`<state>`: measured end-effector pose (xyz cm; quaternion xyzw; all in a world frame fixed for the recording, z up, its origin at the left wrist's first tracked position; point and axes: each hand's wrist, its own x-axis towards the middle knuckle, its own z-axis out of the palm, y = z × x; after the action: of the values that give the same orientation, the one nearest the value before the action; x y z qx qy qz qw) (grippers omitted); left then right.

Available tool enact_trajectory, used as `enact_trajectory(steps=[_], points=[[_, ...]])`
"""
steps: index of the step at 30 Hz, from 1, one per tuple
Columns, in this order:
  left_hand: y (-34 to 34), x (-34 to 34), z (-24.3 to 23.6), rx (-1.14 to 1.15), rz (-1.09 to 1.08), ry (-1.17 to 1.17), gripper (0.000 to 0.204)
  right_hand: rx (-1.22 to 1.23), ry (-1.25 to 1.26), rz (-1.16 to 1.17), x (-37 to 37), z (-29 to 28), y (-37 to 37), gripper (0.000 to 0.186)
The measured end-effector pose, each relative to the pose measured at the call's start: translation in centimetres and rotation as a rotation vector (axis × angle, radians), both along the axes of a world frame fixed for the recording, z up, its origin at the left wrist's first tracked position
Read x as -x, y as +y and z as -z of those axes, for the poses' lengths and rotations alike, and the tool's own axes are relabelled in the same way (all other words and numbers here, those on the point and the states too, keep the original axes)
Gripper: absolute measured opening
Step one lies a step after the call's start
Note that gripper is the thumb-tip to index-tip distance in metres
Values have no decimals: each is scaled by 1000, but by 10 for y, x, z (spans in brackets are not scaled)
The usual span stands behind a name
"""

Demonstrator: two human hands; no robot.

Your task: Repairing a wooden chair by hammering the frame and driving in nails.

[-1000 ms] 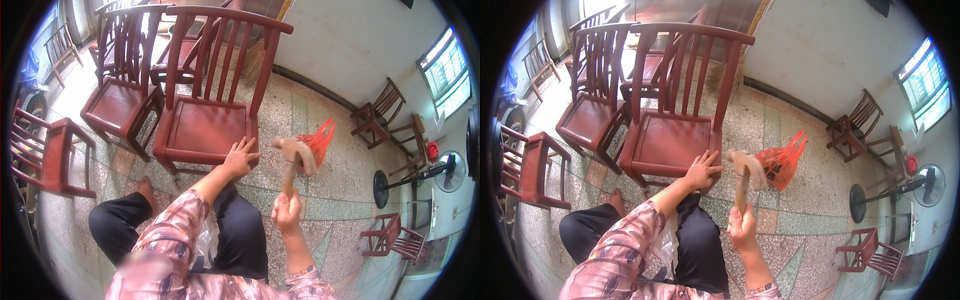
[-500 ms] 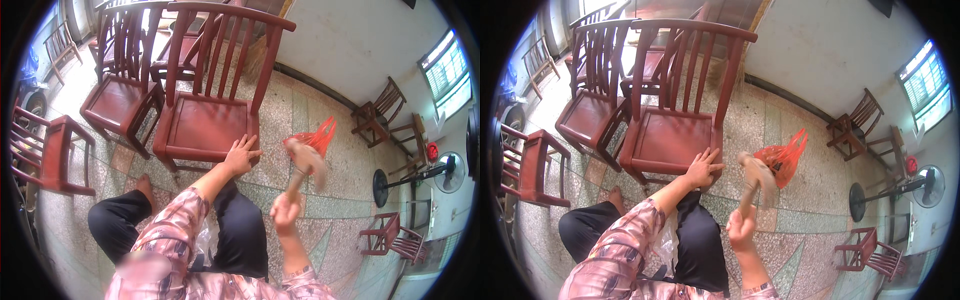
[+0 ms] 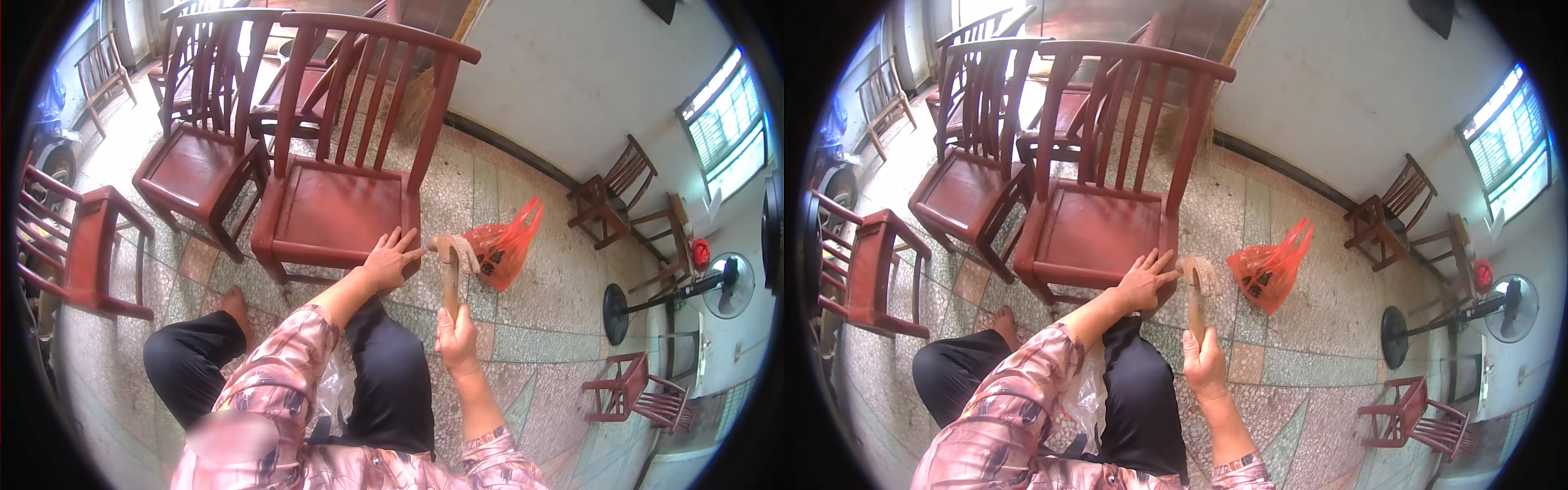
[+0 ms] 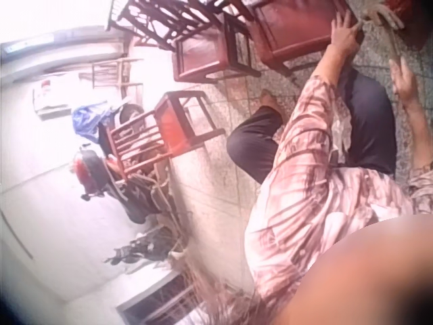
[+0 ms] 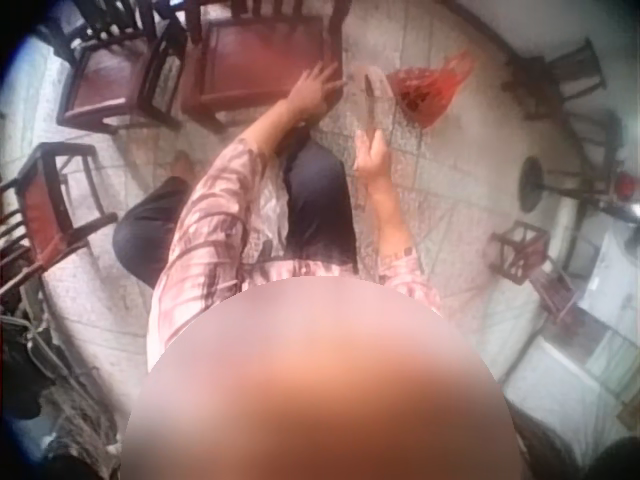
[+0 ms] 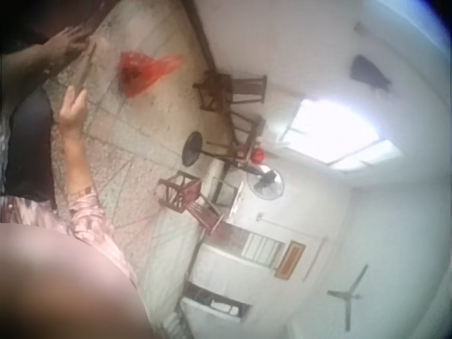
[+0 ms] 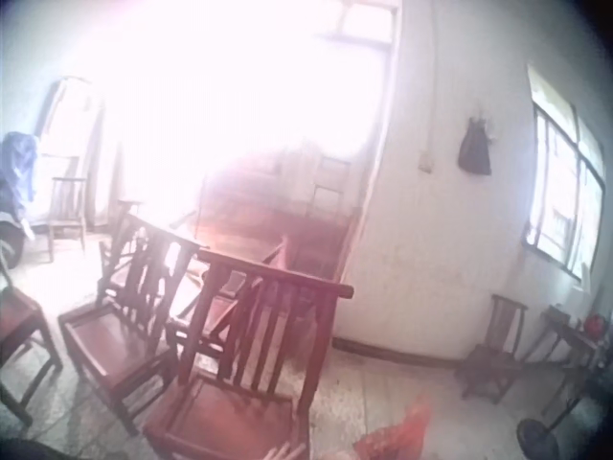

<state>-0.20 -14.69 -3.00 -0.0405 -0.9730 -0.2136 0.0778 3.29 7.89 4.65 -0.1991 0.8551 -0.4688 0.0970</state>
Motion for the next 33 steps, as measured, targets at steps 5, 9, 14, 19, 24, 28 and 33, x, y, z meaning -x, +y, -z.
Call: enact_trajectory(steps=[5,9,14,19,24,28,33], points=[[15,-2,-4,82,-62,-30,74,-107,-21,-8,0,12,3,32],[11,-5,-1,102,-60,-20,76,-197,49,-34,-5,13,-2,30],[-23,-34,3,74,-240,-22,88,-258,395,-126,-10,-15,-1,30],[-64,-69,-9,229,-354,-211,92,-310,275,-197,-2,-37,-4,27],[-62,-69,-12,206,-355,-227,89,-201,345,-255,-5,-56,-24,25],[-58,-66,-11,232,-362,-252,87,-684,363,-255,13,-57,-21,25],[-58,-70,-17,230,-348,-285,90,-301,264,-175,-9,-84,-20,24]])
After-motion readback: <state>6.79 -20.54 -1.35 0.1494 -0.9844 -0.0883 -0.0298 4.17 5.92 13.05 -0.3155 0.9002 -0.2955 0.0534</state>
